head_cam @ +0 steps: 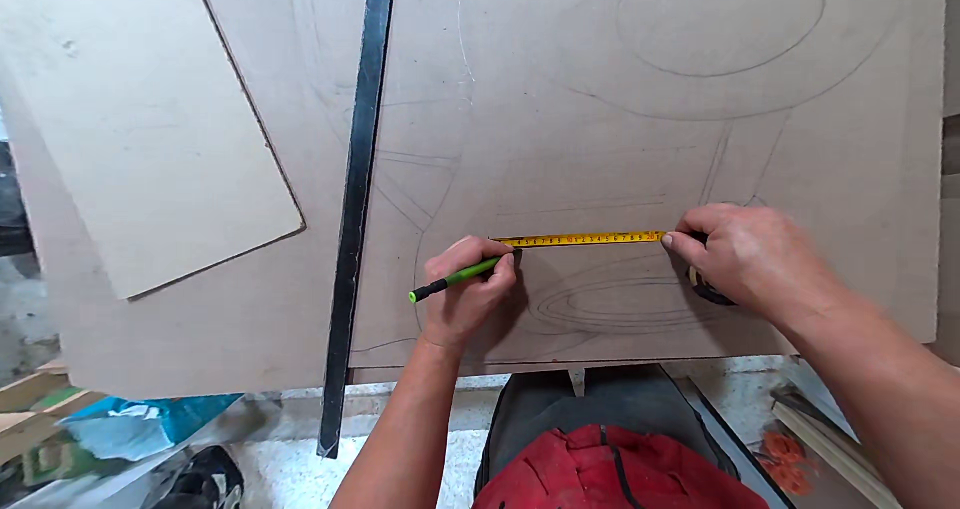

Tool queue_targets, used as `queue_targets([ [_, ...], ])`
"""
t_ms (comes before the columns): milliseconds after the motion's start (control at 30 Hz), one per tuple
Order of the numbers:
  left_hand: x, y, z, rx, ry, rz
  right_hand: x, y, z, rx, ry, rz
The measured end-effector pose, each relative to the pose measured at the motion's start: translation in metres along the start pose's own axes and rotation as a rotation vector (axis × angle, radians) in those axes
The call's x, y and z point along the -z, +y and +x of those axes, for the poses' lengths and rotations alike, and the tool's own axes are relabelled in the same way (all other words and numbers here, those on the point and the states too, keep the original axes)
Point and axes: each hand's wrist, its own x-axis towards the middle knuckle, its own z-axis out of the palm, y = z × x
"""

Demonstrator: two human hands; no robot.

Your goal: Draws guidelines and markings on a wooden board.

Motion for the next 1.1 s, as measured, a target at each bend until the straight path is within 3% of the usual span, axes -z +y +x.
queue_targets([
  [167,0.001,0.014,-0.002,0.131,0.022,-0.088,0.0,0.0,-0.001,-0.003,-0.011,0.001],
  [367,-0.032,0.03,0.004,-0.058,-0.008,0.006,0.001,-0.001,0.0,-0.016,-0.025,-0.005],
  [1100,-0.038,0.024,0.007,0.009,-0.009,0.052,0.0,0.0,-0.001,0.005,-0.007,0.005],
])
